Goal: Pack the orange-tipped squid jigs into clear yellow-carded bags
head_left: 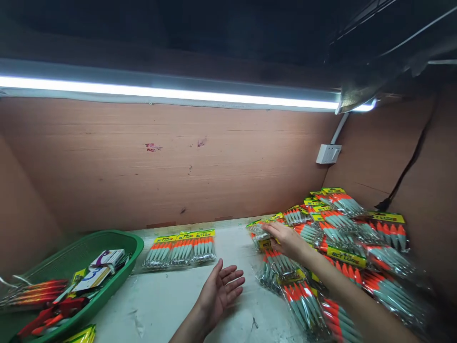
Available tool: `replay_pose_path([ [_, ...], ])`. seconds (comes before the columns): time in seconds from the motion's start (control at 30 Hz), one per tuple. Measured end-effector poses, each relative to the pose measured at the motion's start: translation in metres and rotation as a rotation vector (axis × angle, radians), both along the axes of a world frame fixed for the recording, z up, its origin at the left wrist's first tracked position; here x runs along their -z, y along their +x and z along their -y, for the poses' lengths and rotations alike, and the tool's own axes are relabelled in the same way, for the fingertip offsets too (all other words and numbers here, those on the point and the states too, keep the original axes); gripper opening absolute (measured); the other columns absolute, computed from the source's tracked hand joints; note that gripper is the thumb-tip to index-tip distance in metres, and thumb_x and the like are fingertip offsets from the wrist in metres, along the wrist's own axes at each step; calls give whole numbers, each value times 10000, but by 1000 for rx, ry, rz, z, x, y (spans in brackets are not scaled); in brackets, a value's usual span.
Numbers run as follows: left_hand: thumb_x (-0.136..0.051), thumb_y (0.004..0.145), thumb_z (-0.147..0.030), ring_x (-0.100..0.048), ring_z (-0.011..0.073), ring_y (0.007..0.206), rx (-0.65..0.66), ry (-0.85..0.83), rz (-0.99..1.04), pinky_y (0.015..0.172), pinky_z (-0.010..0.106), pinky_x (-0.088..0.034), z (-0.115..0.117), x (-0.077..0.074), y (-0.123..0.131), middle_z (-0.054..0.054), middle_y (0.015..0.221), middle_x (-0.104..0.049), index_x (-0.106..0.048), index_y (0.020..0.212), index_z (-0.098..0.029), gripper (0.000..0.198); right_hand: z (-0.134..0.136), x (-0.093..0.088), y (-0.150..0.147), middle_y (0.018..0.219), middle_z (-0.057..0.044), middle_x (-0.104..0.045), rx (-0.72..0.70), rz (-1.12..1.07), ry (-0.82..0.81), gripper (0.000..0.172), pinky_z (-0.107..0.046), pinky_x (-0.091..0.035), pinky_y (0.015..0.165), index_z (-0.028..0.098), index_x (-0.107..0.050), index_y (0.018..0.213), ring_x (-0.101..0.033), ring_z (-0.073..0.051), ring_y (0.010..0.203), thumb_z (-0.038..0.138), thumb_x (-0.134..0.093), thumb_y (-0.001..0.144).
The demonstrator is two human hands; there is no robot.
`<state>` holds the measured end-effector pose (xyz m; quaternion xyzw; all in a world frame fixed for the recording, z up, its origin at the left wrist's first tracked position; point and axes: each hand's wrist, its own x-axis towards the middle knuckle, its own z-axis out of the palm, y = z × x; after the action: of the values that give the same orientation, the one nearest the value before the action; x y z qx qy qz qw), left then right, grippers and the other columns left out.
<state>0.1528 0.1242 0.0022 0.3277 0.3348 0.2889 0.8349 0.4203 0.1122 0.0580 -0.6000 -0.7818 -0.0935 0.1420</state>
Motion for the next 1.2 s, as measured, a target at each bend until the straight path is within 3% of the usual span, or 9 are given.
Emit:
replay_pose_path([
  [0.07, -553, 719, -642, -643, 317, 988, 100, -193, 200, 941, 439, -448, 0, -6, 0, 223, 1086, -651, -606, 1001, -30, 676, 27, 8, -27, 1239, -74, -608, -187, -2, 56, 399, -386, -427, 1013, 211, -599, 1149, -518, -199, 1194, 56, -436, 819],
  [0.17, -620, 751, -493, -664, 271, 880, 156, -167, 338, 862, 444, -486, 11, -7, -8, 186, 1043, -669, -564, 1137, -33, 602, 69, 27, -64, 1291, -31, -579, -436, -13, 250, 473, -440, -387, 1050, 246, -571, 1180, -426, -212, 1288, 10, -397, 809],
  [0.23, -676, 751, -300, -658, 199, 852, 55, -84, 334, 813, 364, -501, 23, -4, -16, 123, 1129, -652, -524, 1223, -140, 521, 90, 42, -84, 1373, -61, -495, -400, -114, 329, 520, -486, -380, 1044, 236, -475, 1297, -352, -253, 1335, 45, -398, 819],
  [0.33, -762, 662, -197, -636, 197, 943, -126, 60, 259, 769, 301, -498, 43, 1, -25, 73, 1284, -567, -511, 1230, -246, 623, 101, 67, -108, 1395, -114, -431, -83, -410, 255, 527, -472, -433, 990, 220, -316, 1404, -394, -275, 1294, 237, -419, 888],
  [0.47, -815, 605, -225, -590, 245, 1069, -171, 220, 180, 815, 314, -485, 60, 4, -33, 85, 1283, -565, -524, 1215, -260, 677, 86, 84, -138, 1255, -123, -516, 136, -725, 74, 482, -473, -419, 992, 211, -441, 1292, -461, -283, 1208, 474, -431, 888],
  [0.73, -702, 706, -477, -619, 258, 1043, -227, 174, 94, 833, 362, -485, 60, 3, -54, 88, 1206, -622, -478, 1270, -239, 652, 60, 55, -163, 1134, -91, -516, -95, -1185, -219, 479, -385, -400, 994, 229, -597, 1100, -480, -244, 1150, 595, -455, 827],
  [0.9, -721, 664, -499, -610, 267, 1064, -363, 128, 110, 918, 355, -452, 58, 6, -65, 100, 1083, -679, -555, 1105, -178, 571, 55, 61, -180, 1097, -91, -525, -67, -1316, -479, 539, -332, -461, 842, 194, -642, 832, -501, -250, 1043, 696, -620, 637],
  [1.07, -684, 663, -549, -540, 273, 1157, -620, 99, -56, 932, 360, -430, 53, 28, -92, 153, 1327, -489, -355, 1265, -203, 768, 30, 74, -208, 701, -10, -567, -68, -1391, -615, 551, -286, -451, 629, 166, -580, 744, -537, -163, 671, 691, -659, 595],
  [1.2, -602, 701, -584, -517, 268, 1125, -868, 186, -349, 901, 366, -427, 57, 59, -107, 188, 1349, -390, -342, 1261, -184, 735, -32, 69, -239, 709, 12, -564, 2, -1429, -531, 445, -256, -441, 576, 149, -559, 821, -523, -114, 603, 589, -598, 766],
])
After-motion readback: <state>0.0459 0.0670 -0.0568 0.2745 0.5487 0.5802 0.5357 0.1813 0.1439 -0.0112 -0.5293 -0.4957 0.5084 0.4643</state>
